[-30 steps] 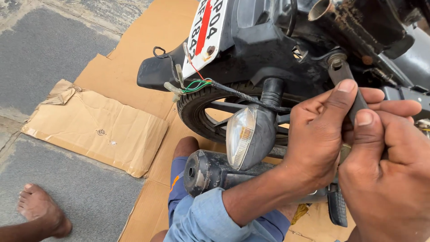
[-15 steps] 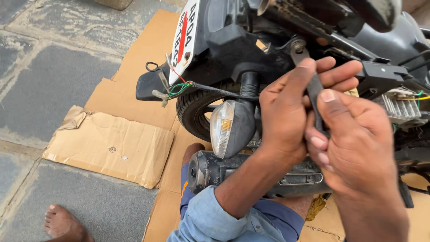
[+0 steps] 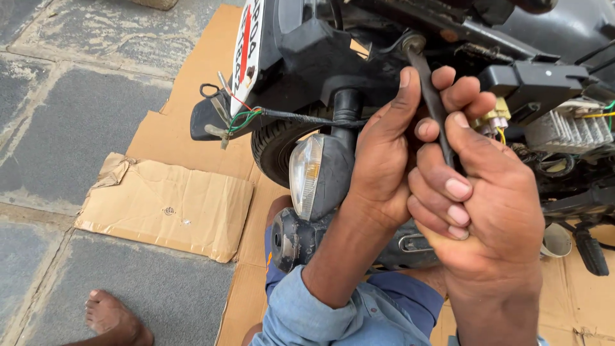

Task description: The person sits on the ground beside a motorcycle and works on the front frame area near the battery box and wiring. They loosen and tighten bolts by hand and with a spanner, reposition wiring and connectors, and hold parts steady while turning fasteners.

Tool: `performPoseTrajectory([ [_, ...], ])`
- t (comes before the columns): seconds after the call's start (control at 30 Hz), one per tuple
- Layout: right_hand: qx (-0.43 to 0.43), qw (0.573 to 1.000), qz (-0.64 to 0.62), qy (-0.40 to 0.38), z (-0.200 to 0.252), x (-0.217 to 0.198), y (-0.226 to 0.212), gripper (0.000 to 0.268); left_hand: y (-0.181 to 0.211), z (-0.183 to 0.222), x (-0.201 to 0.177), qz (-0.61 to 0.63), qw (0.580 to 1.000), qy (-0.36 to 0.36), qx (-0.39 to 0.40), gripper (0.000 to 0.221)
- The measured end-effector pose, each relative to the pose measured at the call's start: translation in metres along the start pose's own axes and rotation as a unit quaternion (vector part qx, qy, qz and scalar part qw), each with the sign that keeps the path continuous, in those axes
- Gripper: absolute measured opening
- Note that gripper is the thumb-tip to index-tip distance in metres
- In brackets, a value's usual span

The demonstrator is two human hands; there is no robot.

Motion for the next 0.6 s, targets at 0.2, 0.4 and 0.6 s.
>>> performPoseTrajectory([
  [0.2,0.048,0.992,-0.106,-0.046,0.001,0.008,0.004,0.028,0.003,-0.002,0.003,-0.048,0.998,0.047,0.000,0.034],
  [0.4,0.003,0.988,0.150,-0.021,0.004,-0.003,-0.007,0.030,-0.003,-0.004,-0.007,-0.044,0.997,0.057,0.022,0.033],
  [0.6,-0.294,0.596,0.743,0.076,0.035,0.055,-0.028,0.026,-0.003,-0.005,-0.007,-0.014,0.998,0.048,0.025,0.032],
])
Point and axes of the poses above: each hand's wrist, its own z-axis away from the middle knuckle, its own x-axis out of the palm, y = z × x, the point moved 7 cm from there along -z, towards the middle knuckle, and after that the axes turned 4 degrees about -z, right-handed, at the moved point
